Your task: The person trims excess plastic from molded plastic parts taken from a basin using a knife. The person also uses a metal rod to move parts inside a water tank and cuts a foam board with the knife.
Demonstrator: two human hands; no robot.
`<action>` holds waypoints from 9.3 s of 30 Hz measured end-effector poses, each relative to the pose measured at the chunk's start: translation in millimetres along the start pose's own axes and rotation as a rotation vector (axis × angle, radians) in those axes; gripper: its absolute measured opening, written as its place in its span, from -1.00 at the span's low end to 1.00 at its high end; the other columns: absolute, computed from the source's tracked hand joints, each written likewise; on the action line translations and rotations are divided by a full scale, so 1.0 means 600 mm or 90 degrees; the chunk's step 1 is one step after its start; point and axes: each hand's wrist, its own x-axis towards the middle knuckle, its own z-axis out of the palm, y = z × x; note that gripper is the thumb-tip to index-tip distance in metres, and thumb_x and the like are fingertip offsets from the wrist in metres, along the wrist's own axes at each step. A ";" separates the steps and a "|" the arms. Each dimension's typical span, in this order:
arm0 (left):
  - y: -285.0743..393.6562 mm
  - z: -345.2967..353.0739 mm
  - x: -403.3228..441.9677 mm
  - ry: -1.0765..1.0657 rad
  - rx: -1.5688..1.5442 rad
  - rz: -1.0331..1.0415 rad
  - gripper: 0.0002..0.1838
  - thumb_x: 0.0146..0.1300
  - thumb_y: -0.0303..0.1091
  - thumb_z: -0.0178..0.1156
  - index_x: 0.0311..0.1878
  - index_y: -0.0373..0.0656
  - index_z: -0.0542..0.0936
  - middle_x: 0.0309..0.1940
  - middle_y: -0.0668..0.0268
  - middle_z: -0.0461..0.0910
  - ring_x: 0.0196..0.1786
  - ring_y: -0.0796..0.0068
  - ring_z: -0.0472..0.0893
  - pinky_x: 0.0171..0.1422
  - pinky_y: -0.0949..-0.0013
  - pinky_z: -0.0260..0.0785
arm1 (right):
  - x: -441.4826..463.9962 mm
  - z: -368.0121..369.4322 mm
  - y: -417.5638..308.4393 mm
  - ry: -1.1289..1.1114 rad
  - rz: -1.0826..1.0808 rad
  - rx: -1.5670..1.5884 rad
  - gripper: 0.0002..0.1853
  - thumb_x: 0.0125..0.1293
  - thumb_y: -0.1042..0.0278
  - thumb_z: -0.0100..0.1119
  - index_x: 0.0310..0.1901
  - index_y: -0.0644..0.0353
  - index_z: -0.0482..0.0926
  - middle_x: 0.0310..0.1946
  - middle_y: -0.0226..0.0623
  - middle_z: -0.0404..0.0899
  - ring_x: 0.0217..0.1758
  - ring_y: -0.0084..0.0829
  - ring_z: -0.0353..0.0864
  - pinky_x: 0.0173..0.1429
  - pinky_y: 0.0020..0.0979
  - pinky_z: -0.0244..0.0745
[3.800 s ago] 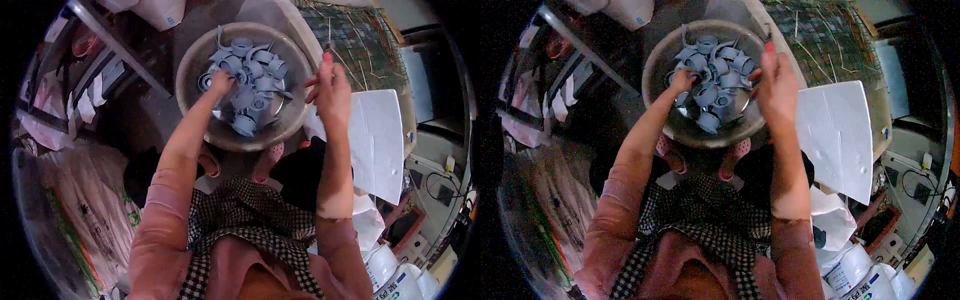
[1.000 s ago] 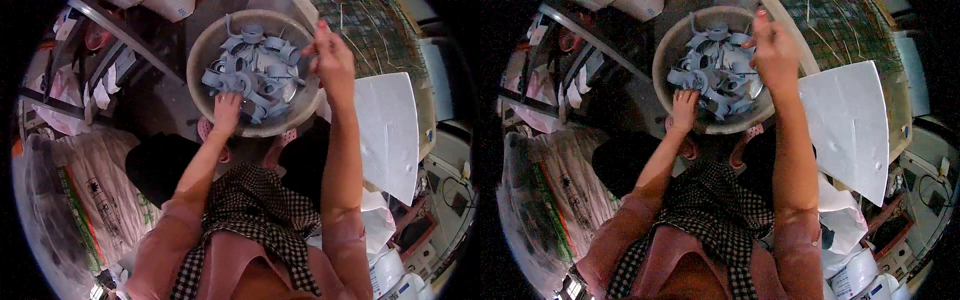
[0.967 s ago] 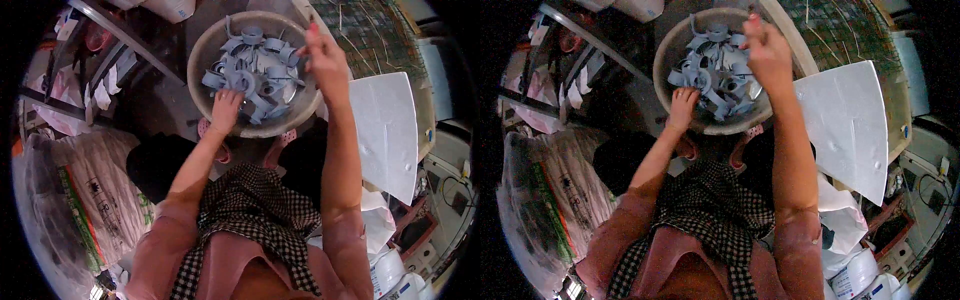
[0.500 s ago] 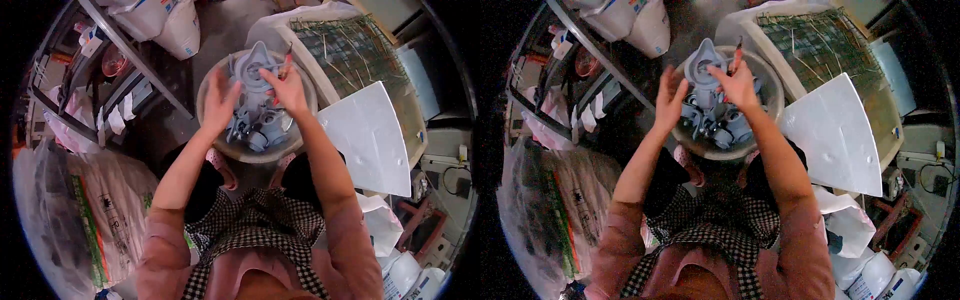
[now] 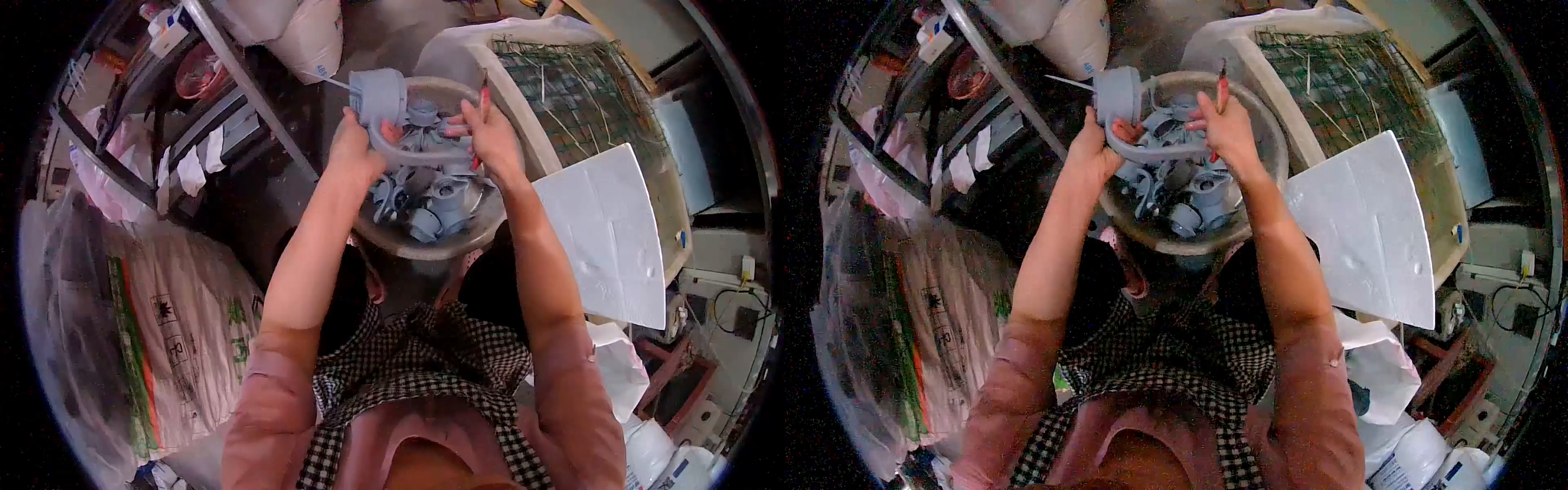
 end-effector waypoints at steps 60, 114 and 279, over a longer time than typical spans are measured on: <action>-0.088 0.038 -0.092 -0.240 0.507 0.216 -0.53 0.33 0.03 -0.22 -0.36 -0.23 0.40 -0.82 0.28 0.33 -0.92 0.47 0.24 -0.89 0.41 -0.04 | -0.040 -0.012 0.020 0.000 -0.439 -0.285 -0.81 -0.13 0.48 0.10 -0.39 0.28 0.54 -0.46 0.00 0.55 -0.33 0.07 0.52 -0.25 -0.14 0.42; -0.127 0.030 -0.069 -0.310 0.656 0.312 -0.36 0.25 -0.06 0.06 0.20 -0.38 0.19 -0.49 0.30 0.50 -0.61 0.55 0.46 -0.52 0.51 0.32 | -0.002 -0.067 -0.010 0.023 0.020 0.433 -0.42 0.17 -0.06 0.08 0.02 0.33 0.41 0.04 -0.18 0.40 0.09 -0.25 0.38 0.17 -0.27 0.26; -0.054 0.024 -0.087 -0.089 0.593 0.300 -0.47 0.37 0.01 -0.38 -0.19 -0.29 0.42 -0.67 0.10 0.49 -0.89 0.54 0.15 -0.78 0.46 -0.03 | -0.019 0.047 -0.025 -0.201 -0.014 0.212 -0.79 0.21 0.30 0.08 -0.21 0.26 0.49 -0.50 -0.36 0.53 -0.68 -0.65 0.31 -0.64 -0.60 0.15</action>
